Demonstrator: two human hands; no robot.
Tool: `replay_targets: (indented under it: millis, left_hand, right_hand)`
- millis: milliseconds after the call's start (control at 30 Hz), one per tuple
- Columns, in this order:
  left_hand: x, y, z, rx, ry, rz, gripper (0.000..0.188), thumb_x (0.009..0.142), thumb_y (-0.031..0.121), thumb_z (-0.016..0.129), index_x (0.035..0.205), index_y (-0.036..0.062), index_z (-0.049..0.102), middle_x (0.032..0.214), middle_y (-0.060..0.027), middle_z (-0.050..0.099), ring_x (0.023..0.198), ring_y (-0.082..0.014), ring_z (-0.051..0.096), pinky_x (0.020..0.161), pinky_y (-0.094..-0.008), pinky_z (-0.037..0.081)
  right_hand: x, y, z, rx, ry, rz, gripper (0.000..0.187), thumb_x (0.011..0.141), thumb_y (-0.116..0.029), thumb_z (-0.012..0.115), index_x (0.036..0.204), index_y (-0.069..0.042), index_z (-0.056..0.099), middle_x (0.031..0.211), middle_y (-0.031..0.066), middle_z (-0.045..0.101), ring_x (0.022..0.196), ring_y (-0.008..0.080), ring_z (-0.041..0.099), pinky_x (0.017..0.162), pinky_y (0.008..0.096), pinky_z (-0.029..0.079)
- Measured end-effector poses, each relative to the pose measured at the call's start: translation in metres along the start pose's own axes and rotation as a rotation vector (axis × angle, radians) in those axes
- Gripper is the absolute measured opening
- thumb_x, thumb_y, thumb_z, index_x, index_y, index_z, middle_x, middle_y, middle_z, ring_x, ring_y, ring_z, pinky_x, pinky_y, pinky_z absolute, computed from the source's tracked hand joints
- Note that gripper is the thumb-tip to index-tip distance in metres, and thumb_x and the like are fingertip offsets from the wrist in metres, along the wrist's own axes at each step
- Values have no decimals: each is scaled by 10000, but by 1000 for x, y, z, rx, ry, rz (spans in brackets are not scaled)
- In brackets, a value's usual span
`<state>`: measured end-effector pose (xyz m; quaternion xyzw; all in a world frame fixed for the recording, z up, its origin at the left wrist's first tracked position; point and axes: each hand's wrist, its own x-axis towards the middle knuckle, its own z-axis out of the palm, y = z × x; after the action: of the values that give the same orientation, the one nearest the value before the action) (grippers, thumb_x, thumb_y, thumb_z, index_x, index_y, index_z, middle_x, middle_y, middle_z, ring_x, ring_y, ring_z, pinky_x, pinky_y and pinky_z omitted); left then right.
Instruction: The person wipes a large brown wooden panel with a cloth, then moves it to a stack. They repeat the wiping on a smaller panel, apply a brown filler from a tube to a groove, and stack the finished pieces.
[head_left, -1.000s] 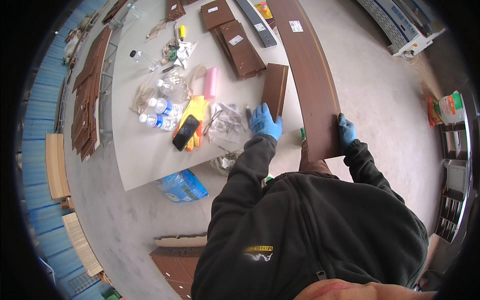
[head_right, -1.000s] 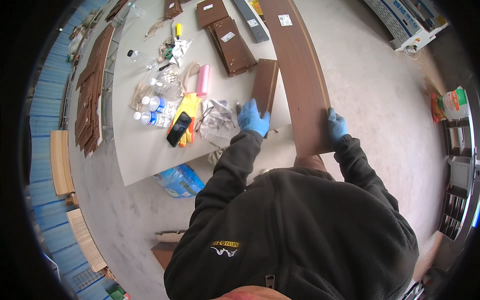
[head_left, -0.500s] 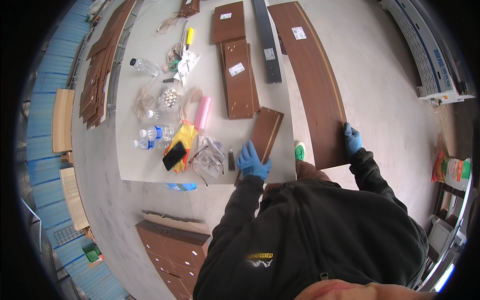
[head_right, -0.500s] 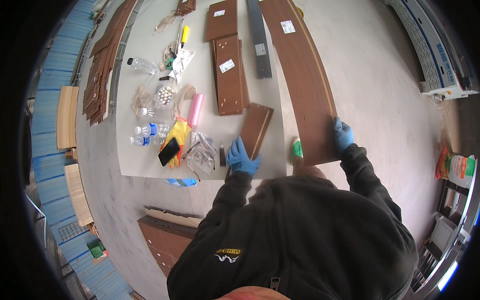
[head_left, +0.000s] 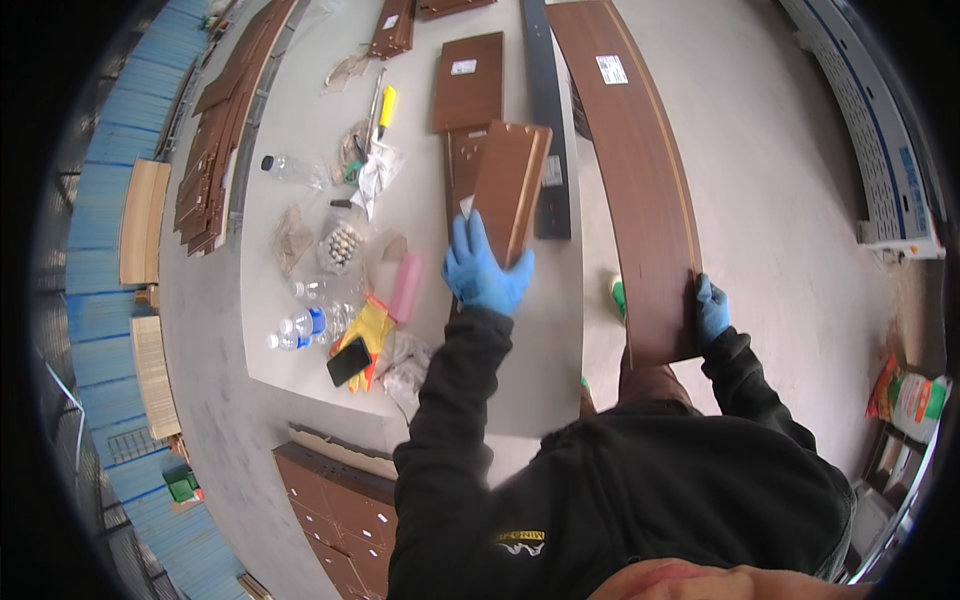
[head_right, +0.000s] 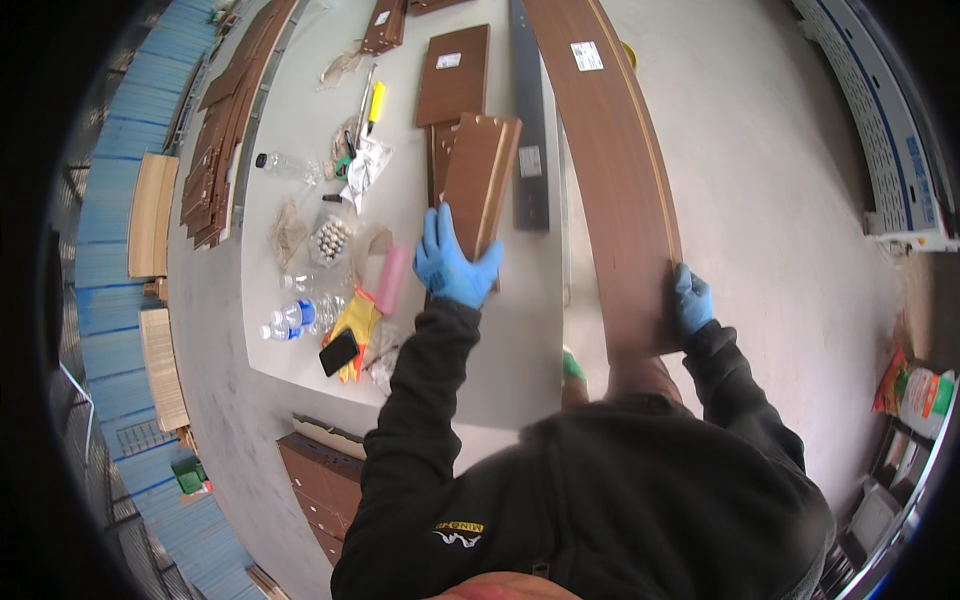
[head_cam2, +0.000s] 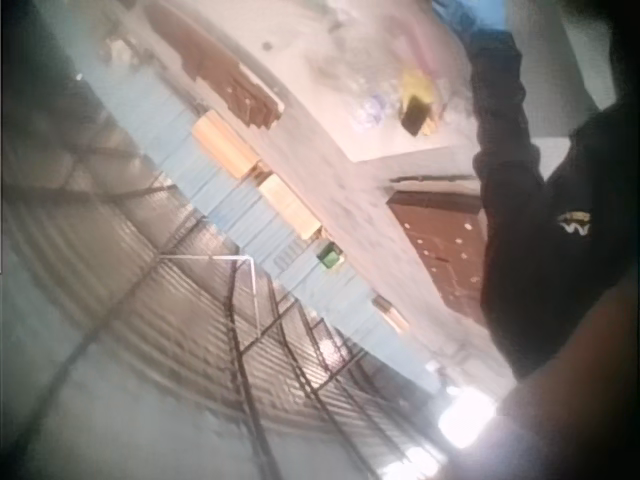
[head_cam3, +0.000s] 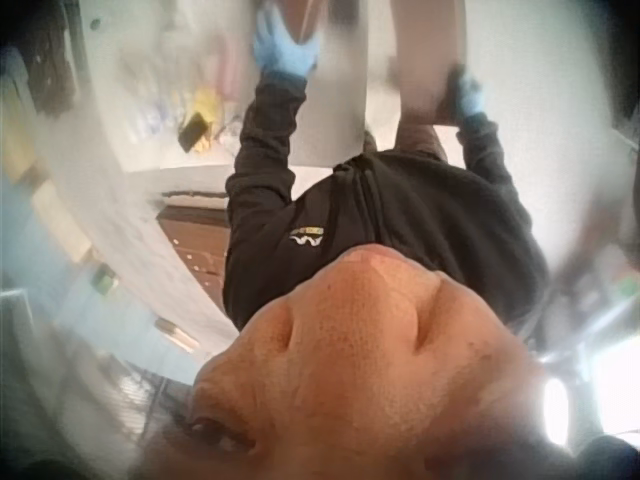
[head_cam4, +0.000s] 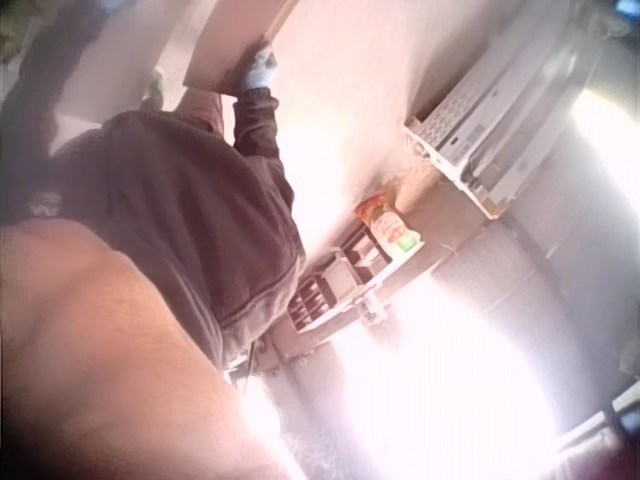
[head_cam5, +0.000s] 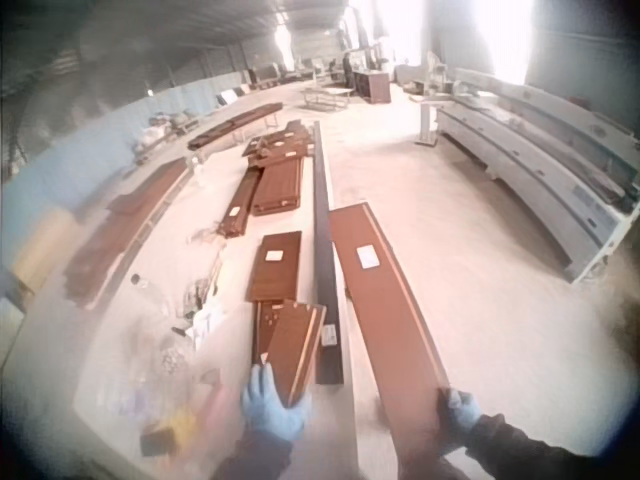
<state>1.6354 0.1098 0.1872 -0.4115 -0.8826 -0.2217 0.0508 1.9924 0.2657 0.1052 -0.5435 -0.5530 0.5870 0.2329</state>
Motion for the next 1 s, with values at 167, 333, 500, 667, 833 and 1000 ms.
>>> replay_targets:
  millis: [167, 333, 500, 667, 833, 1000]
  left_hand:
    - [172, 10, 71, 134, 45, -95, 987, 737, 522, 805, 1530, 63, 438, 1533, -214, 460, 1275, -423, 528, 1071, -532, 413]
    - [286, 22, 127, 230, -16, -222, 1020, 737, 584, 780, 1556, 99, 414, 1518, -184, 482, 1284, -413, 534, 1086, -516, 417]
    - [346, 29, 161, 229, -90, -281, 1052, 714, 601, 783, 1562, 107, 405, 1521, -181, 478, 1296, -399, 534, 1070, -539, 418]
    - [375, 16, 191, 256, -155, -321, 1030, 758, 636, 717, 1573, 101, 382, 1540, -185, 453, 1323, -390, 519, 1094, -573, 375]
    - [349, -19, 203, 171, 13, -205, 844, 842, 575, 670, 1481, 50, 503, 1504, -222, 493, 1367, -387, 497, 1128, -547, 366]
    - [248, -60, 153, -255, 361, -220, 560, 908, 333, 725, 1317, -37, 632, 1358, -275, 610, 1283, -435, 563, 1101, -487, 440]
  right_hand:
    - [96, -17, 3, 31, -73, 43, 469, 1089, -414, 517, 930, -5, 684, 769, -46, 563, 699, 64, 462, 604, 273, 432]
    - [151, -28, -12, 81, -162, 60, 457, 1092, -400, 515, 961, 1, 691, 795, -38, 605, 707, 67, 509, 621, 258, 462]
    - [184, -33, -15, 44, -222, 92, 419, 1098, -355, 501, 884, -30, 657, 762, -52, 575, 694, 56, 489, 607, 244, 438]
    - [201, -41, 4, 56, -270, 72, 392, 1093, -296, 484, 839, -38, 632, 739, -42, 563, 680, 56, 486, 595, 251, 433]
    - [194, -54, 45, 75, -285, 189, 382, 1088, -281, 477, 810, -56, 611, 718, -37, 550, 654, 61, 478, 571, 265, 415]
    - [170, -54, 95, 143, -332, 191, 426, 1109, -335, 467, 747, -122, 538, 688, -84, 445, 628, 37, 381, 539, 256, 340]
